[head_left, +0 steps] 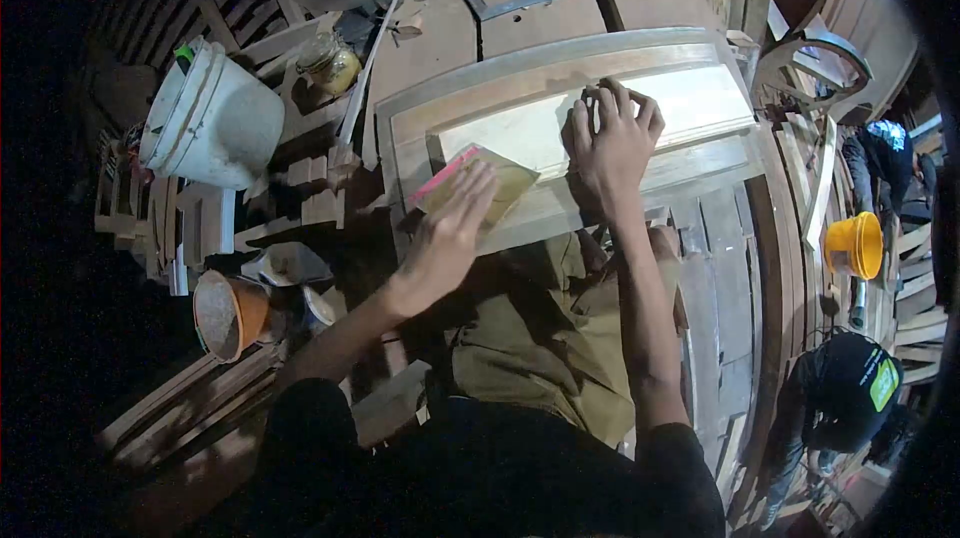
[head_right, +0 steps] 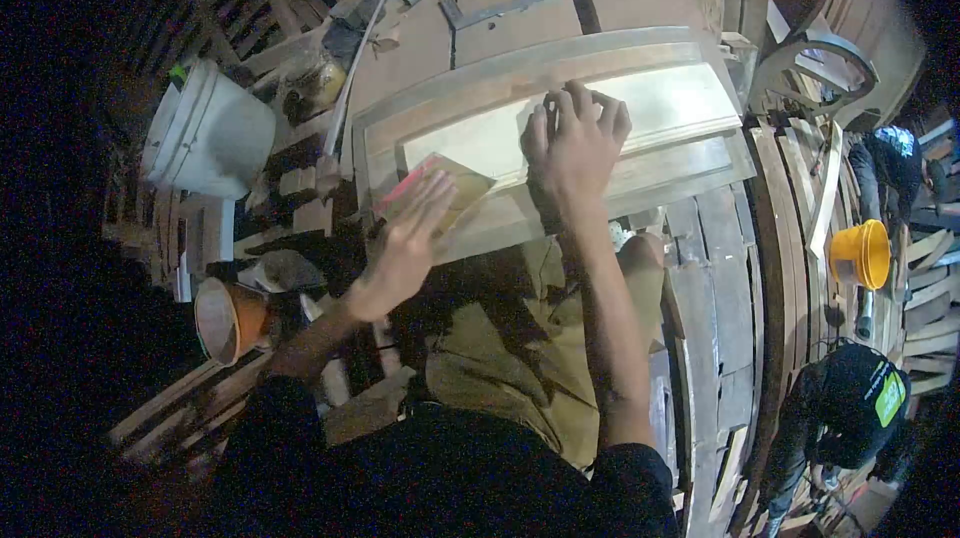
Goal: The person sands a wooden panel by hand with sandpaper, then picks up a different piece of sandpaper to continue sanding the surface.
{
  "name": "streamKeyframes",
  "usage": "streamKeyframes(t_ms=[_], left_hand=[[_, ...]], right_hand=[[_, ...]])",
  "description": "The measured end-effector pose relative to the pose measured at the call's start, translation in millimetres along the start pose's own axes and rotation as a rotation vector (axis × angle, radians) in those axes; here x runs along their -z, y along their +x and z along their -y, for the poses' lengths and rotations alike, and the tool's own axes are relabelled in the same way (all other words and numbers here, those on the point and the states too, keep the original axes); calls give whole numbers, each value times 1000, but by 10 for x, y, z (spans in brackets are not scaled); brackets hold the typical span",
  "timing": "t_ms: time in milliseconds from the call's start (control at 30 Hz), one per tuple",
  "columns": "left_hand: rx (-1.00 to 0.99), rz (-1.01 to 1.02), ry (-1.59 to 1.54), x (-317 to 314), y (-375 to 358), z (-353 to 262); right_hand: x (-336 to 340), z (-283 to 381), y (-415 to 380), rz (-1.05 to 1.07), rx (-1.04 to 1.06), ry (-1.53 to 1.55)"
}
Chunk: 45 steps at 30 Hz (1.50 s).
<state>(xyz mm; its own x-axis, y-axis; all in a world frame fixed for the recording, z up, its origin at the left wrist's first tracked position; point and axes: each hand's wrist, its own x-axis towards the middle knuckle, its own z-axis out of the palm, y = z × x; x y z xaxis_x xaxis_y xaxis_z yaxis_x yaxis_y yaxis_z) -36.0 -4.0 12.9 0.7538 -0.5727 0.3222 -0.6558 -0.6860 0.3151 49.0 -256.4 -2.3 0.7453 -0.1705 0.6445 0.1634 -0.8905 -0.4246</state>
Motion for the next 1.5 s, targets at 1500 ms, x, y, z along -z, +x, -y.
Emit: streamKeyframes(t_ms=[1500], left_hand=[[41,70,139,188,215,310]], right_hand=[[27,62,-82,-50,-45,78]])
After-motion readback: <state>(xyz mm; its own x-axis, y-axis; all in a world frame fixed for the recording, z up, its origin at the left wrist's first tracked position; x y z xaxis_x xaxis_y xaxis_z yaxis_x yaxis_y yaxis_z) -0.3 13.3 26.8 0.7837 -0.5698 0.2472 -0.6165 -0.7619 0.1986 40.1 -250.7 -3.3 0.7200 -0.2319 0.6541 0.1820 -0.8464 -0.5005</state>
